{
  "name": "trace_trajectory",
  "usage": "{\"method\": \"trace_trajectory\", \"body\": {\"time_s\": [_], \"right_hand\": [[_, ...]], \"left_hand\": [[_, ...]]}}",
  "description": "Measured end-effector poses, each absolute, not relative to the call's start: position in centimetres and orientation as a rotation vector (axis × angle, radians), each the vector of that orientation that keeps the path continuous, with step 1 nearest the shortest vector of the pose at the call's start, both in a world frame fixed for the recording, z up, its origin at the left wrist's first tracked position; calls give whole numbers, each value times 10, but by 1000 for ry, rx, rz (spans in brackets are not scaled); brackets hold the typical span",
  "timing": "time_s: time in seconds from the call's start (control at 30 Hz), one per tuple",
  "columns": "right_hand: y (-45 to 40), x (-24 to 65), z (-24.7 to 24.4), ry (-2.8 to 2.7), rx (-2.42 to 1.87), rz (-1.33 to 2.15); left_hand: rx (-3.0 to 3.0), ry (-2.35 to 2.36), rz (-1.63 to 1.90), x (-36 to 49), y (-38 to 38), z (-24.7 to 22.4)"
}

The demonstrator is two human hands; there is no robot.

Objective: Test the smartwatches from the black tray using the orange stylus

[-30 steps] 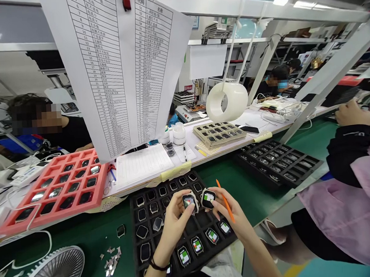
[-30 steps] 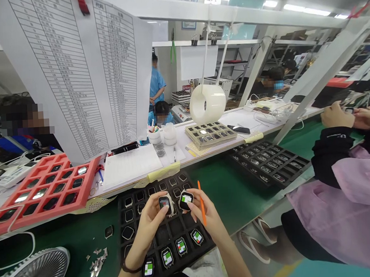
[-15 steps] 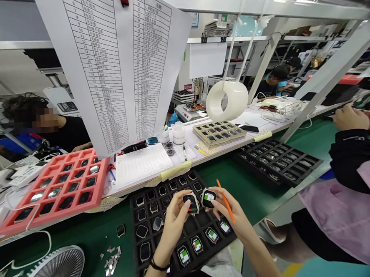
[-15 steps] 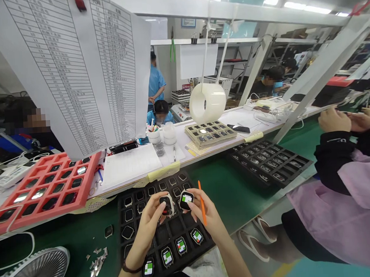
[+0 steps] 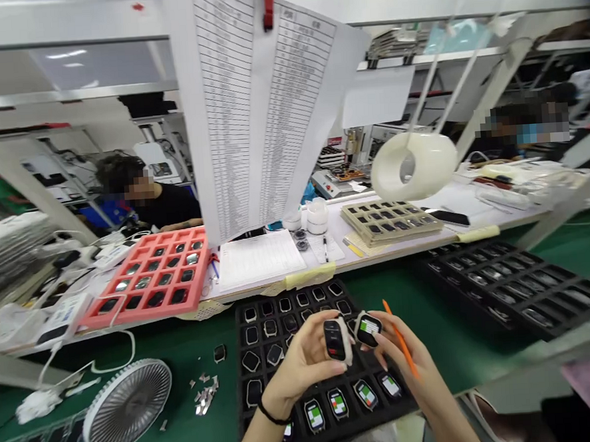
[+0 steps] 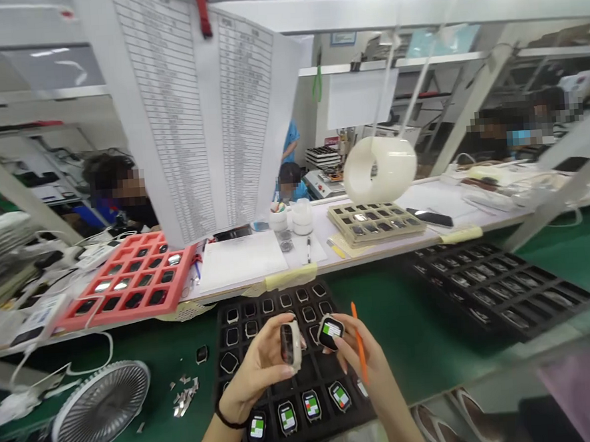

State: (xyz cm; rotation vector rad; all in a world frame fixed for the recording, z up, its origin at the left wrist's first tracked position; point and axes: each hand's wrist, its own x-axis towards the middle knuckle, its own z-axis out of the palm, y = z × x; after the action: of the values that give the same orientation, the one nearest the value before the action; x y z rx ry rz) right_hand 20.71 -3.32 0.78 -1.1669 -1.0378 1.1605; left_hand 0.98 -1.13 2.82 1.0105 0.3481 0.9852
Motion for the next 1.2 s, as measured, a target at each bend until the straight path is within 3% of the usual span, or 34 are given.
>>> {"method": "trace_trajectory", "body": {"time_s": [0.53,1.2], "right_hand": [[-31,202,11,-1070,-1144,1159],[-31,195,18,-1050,-1131,1145]], "left_hand": [[1427,878,1078,12,-8,21],[1423,864,1067,18,-6,20]]}}
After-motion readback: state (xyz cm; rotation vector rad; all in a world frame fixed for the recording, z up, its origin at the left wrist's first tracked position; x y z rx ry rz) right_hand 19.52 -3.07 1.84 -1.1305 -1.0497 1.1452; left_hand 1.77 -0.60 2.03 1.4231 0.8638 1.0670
